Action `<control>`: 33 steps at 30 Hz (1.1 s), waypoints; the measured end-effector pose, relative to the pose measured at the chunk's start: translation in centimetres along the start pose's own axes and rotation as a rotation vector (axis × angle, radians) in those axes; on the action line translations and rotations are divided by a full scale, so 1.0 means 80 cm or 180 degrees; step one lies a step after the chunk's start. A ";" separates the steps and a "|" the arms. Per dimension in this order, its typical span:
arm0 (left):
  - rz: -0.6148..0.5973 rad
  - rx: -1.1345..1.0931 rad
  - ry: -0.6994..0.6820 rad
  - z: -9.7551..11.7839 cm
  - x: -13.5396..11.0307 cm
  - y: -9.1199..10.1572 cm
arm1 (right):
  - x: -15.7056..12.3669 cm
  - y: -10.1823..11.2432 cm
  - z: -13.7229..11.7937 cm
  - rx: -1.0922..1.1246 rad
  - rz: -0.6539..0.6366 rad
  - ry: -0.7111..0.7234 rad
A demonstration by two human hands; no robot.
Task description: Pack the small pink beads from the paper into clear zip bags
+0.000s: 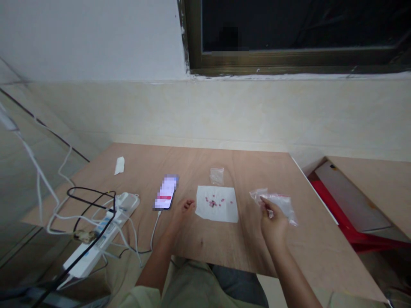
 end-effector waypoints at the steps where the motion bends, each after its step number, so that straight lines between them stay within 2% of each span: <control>1: -0.0117 0.0028 -0.0233 0.016 -0.003 -0.004 | -0.003 -0.006 -0.008 0.0264 -0.0273 -0.0141; 4: -0.0635 0.0082 -0.1191 0.077 -0.018 -0.021 | -0.024 -0.043 -0.036 0.1066 -0.1597 -0.0539; 6: -0.0996 0.0127 -0.1598 0.108 -0.030 -0.033 | -0.040 -0.065 -0.054 0.1394 -0.2330 -0.0665; 9: -0.1300 0.0158 -0.1617 0.124 -0.033 -0.040 | -0.050 -0.085 -0.069 0.1609 -0.2777 -0.0749; 12: -0.1429 0.0210 -0.1462 0.120 -0.025 -0.038 | -0.049 -0.095 -0.072 0.1709 -0.2930 -0.0989; 16: -0.1463 0.0312 -0.1631 0.120 -0.014 -0.032 | -0.047 -0.106 -0.079 0.1807 -0.3145 -0.1123; 19: -0.1460 0.0395 -0.1476 0.120 -0.005 -0.033 | -0.038 -0.113 -0.081 0.1789 -0.3010 -0.1148; 21: -0.1412 0.0411 -0.1267 0.117 0.001 -0.033 | -0.025 -0.110 -0.079 0.1486 -0.2537 -0.1015; 24: -0.1425 0.0366 -0.1080 0.113 0.006 -0.035 | -0.008 -0.087 -0.078 0.0777 -0.1359 -0.0608; 25: -0.1450 0.0335 -0.1021 0.112 0.006 -0.035 | -0.009 -0.080 -0.082 0.0658 -0.1118 -0.0472; 26: -0.1475 0.0303 -0.0954 0.110 0.005 -0.036 | -0.014 -0.077 -0.087 0.0635 -0.1049 -0.0350; 27: -0.1483 0.0268 -0.0882 0.109 0.005 -0.036 | -0.022 -0.077 -0.094 0.0679 -0.1153 -0.0241; 29: -0.1476 0.0202 -0.0759 0.107 0.001 -0.037 | -0.044 -0.085 -0.106 0.0785 -0.1647 -0.0109; 31: -0.1430 0.0211 -0.0709 0.105 -0.003 -0.037 | -0.066 -0.094 -0.113 0.0809 -0.2148 -0.0095; 33: -0.1356 0.0272 -0.0706 0.102 -0.008 -0.036 | -0.079 -0.100 -0.115 0.0814 -0.2453 -0.0141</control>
Point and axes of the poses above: each hand's wrist, its own x-axis towards the middle knuckle, its own y-axis out of the back of the hand, z = x × y, the point moved 6 cm from there along x, towards the middle knuckle, and after that the axes turned 9 degrees about z, right-handed, at the moved point
